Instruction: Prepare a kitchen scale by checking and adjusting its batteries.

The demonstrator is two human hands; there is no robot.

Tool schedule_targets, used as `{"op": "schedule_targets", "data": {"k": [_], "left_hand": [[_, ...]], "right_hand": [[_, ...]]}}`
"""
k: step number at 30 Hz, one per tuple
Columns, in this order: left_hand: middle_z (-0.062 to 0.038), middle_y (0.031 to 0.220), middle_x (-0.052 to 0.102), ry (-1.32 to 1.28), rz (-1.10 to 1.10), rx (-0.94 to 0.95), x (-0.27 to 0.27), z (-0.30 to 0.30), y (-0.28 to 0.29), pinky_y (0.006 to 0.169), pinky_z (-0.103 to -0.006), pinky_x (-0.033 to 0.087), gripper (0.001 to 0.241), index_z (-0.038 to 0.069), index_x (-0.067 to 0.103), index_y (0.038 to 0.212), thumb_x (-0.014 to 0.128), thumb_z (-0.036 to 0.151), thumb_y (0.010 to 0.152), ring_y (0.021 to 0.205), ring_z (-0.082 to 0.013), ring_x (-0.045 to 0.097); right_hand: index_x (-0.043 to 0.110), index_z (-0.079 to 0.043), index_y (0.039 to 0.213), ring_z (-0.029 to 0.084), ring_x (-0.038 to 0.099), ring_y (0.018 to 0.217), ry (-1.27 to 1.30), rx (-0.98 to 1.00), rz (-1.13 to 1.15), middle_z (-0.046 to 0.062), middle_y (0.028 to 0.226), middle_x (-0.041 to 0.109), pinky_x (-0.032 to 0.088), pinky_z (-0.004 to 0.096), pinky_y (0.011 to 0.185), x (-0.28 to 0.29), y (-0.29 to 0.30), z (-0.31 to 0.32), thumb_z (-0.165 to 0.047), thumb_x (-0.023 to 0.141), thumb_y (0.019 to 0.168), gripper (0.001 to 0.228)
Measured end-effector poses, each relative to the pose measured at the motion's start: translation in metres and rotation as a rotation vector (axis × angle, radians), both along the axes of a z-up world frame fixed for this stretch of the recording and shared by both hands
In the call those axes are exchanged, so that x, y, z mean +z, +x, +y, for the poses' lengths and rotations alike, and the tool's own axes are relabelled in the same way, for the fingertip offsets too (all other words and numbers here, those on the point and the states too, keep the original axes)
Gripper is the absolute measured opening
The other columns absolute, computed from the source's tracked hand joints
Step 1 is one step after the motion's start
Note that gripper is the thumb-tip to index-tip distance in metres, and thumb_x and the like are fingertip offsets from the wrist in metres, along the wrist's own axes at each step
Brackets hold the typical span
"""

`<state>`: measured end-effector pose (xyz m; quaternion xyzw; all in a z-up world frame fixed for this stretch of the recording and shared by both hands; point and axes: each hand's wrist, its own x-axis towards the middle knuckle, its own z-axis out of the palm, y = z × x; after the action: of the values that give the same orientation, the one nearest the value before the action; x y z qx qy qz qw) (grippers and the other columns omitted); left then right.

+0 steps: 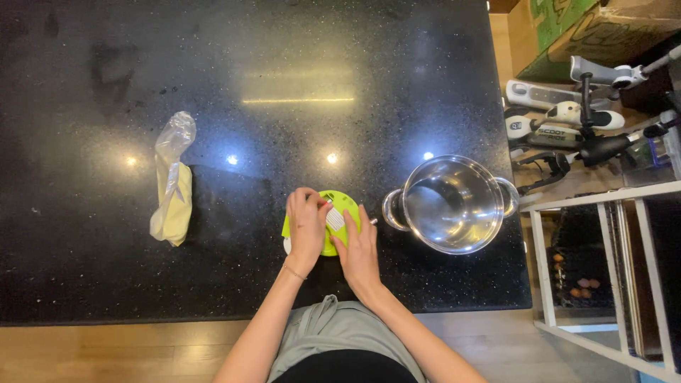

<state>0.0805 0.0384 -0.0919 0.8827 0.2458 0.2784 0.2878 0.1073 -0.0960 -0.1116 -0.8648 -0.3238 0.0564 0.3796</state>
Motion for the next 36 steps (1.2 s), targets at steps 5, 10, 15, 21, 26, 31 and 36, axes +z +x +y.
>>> {"op": "schedule_targets", "data": {"k": [5,10,15,21,26,31,36], "left_hand": [[-0.012,0.101,0.062,0.102,0.183,-0.127,-0.003,-0.006,-0.021,0.095,-0.0451,0.045,0.014,0.001,0.069,0.098,0.069,0.006,0.084,0.106,-0.0323,0.057],[-0.017,0.111,0.063,0.21,0.179,-0.186,0.001,-0.013,-0.035,0.091,-0.0426,0.05,0.033,-0.005,0.065,0.114,0.062,0.0,0.081,0.109,-0.035,0.059],[-0.018,0.113,0.064,-0.008,0.283,-0.205,0.008,-0.015,-0.052,0.089,-0.0441,0.05,0.028,-0.002,0.063,0.115,0.063,0.001,0.087,0.109,-0.0383,0.058],[-0.022,0.113,0.064,0.153,0.26,-0.261,0.002,-0.034,-0.07,0.089,-0.0437,0.05,0.047,-0.008,0.056,0.126,0.058,-0.003,0.079,0.109,-0.0368,0.061],[-0.019,0.103,0.067,-0.041,0.286,-0.283,0.012,-0.024,-0.08,0.084,-0.045,0.049,0.036,-0.003,0.059,0.119,0.061,-0.001,0.082,0.1,-0.0366,0.063],[-0.017,0.094,0.067,-0.274,0.299,-0.244,0.018,-0.039,-0.088,0.082,-0.0448,0.05,0.026,-0.001,0.063,0.111,0.065,0.002,0.085,0.094,-0.0355,0.064],[-0.015,0.098,0.064,-0.261,0.2,-0.226,0.022,-0.037,-0.088,0.08,-0.044,0.052,0.021,0.0,0.065,0.105,0.071,0.005,0.086,0.095,-0.0355,0.063]], "right_hand": [[0.044,0.003,0.146,0.036,0.061,0.096,0.017,-0.034,0.304,0.021,0.123,0.054,0.052,0.043,0.082,0.037,0.001,-0.005,-0.011,0.074,0.086,0.068],[0.059,0.001,0.133,0.023,0.063,0.071,-0.001,-0.036,0.303,0.014,0.103,0.064,0.055,0.037,0.069,-0.013,0.006,-0.011,-0.014,0.077,0.087,0.051],[0.072,-0.002,0.112,0.017,0.063,0.069,0.057,-0.036,0.455,0.01,0.095,0.067,0.054,0.032,0.064,-0.024,0.014,-0.012,-0.016,0.079,0.085,0.031],[0.073,-0.001,0.105,0.013,0.061,0.07,0.092,-0.036,0.555,0.006,0.091,0.069,0.053,0.028,0.064,-0.045,0.011,-0.025,-0.013,0.08,0.084,0.026],[0.074,-0.001,0.105,0.013,0.058,0.068,0.051,0.022,0.591,0.007,0.089,0.067,0.051,0.028,0.063,-0.026,-0.002,-0.038,-0.012,0.08,0.084,0.025],[0.073,0.0,0.106,0.011,0.06,0.07,0.085,0.051,0.542,0.005,0.09,0.067,0.052,0.026,0.065,-0.023,-0.002,-0.041,-0.011,0.08,0.083,0.026],[0.073,0.0,0.108,0.016,0.062,0.071,0.09,0.037,0.585,0.008,0.091,0.068,0.054,0.03,0.066,-0.008,0.001,-0.038,-0.011,0.077,0.086,0.025]]}}
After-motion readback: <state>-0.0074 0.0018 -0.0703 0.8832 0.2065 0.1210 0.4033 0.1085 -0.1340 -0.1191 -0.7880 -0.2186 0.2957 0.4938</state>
